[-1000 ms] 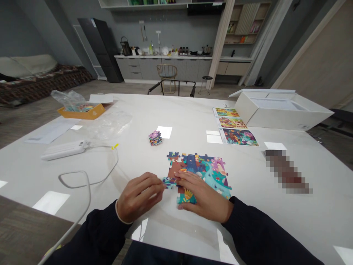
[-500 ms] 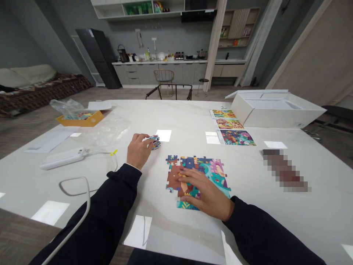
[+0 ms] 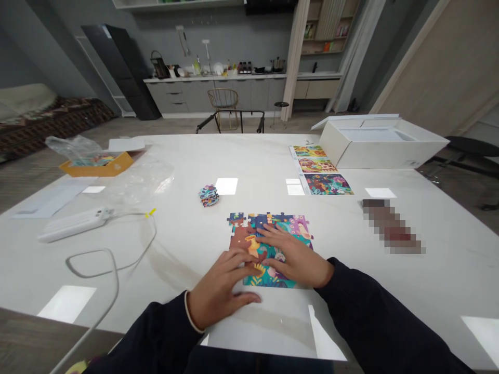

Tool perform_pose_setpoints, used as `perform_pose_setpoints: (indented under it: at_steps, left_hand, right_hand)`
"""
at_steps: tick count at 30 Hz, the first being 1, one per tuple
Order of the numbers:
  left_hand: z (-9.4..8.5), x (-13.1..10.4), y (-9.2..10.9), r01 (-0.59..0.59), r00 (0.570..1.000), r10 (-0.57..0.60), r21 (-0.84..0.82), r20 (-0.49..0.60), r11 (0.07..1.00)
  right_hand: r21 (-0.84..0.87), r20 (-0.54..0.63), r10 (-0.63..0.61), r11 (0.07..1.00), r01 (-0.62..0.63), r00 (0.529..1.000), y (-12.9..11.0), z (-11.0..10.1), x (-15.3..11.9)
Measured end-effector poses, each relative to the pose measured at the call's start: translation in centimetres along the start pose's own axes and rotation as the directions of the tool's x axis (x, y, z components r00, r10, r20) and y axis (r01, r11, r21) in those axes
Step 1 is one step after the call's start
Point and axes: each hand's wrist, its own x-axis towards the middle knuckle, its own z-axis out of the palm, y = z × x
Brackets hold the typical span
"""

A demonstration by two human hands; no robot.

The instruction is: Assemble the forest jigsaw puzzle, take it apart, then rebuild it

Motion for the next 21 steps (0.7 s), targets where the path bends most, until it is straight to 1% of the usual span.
perform_pose_setpoints:
  at_steps: [2, 5, 6, 8, 10, 11, 13, 15, 17, 18, 19, 20, 21]
  left_hand:
    - [-0.2, 0.4, -0.5, -0.003, 1.000, 0.003, -0.018, 0.004, 1.000]
    - [-1.0, 1.4, -1.4, -0.043, 0.997, 0.046, -0.041, 0.061, 0.998]
    - [-1.2, 1.7, -1.6, -0.075, 0.993, 0.076, -0.014, 0.089, 0.997]
    - [-1.5, 2.1, -1.5, -0.173, 0.978, 0.159, 0.099, 0.138, 0.980]
    - [-1.5, 2.3, -1.2, -0.272, 0.959, 0.243, 0.227, 0.147, 0.935]
    - [-1.5, 2.3, -0.9, -0.304, 0.952, 0.278, 0.275, 0.131, 0.912]
    - [-1.4, 2.3, -0.5, -0.332, 0.942, 0.327, 0.329, 0.071, 0.884]
    - [-1.3, 2.1, -0.2, -0.343, 0.934, 0.357, 0.338, 0.025, 0.876]
    - [-1.6, 2.0, -0.2, -0.339, 0.934, 0.358, 0.304, -0.007, 0.890]
    - [-1.9, 2.0, -0.5, -0.318, 0.938, 0.343, 0.281, -0.044, 0.905]
    - [-2.3, 2.1, -0.9, -0.276, 0.944, 0.312, 0.265, -0.106, 0.924]
    - [-2.9, 2.3, -1.7, -0.207, 0.945, 0.261, 0.258, -0.196, 0.944]
    - [-3.7, 2.6, -2.7, -0.118, 0.931, 0.198, 0.262, -0.306, 0.958]
  right_hand:
    - [0.011, -0.001, 0.001, 1.000, -0.001, 1.000, 0.1, -0.1, 0.1]
    - [0.030, 0.001, 0.015, 0.999, -0.015, 1.000, 0.2, -0.1, 0.3]
    - [0.037, 0.006, 0.021, 0.999, -0.022, 1.000, 0.3, -0.1, 0.3]
    - [0.052, 0.007, 0.028, 0.998, -0.028, 1.000, 0.4, 0.0, 0.4]
    - [0.064, 0.001, 0.026, 0.998, -0.026, 1.000, 0.5, 0.0, 0.3]
    - [0.068, -0.006, 0.024, 0.997, -0.024, 1.000, 0.6, 0.1, 0.3]
    - [0.071, -0.022, 0.024, 0.997, -0.023, 0.999, 0.7, 0.1, 0.2]
    - [0.067, -0.027, 0.024, 0.998, -0.022, 0.999, 0.6, 0.2, 0.1]
    - [0.062, -0.026, 0.017, 0.998, -0.016, 1.000, 0.6, 0.2, 0.1]
    - [0.060, -0.027, 0.014, 0.998, -0.012, 1.000, 0.5, 0.2, 0.1]
    - [0.057, -0.028, 0.012, 0.998, -0.011, 1.000, 0.5, 0.2, 0.1]
    - [0.053, -0.029, 0.015, 0.999, -0.013, 0.999, 0.5, 0.2, 0.1]
    - [0.045, -0.031, 0.021, 0.999, -0.019, 0.999, 0.6, 0.2, 0.1]
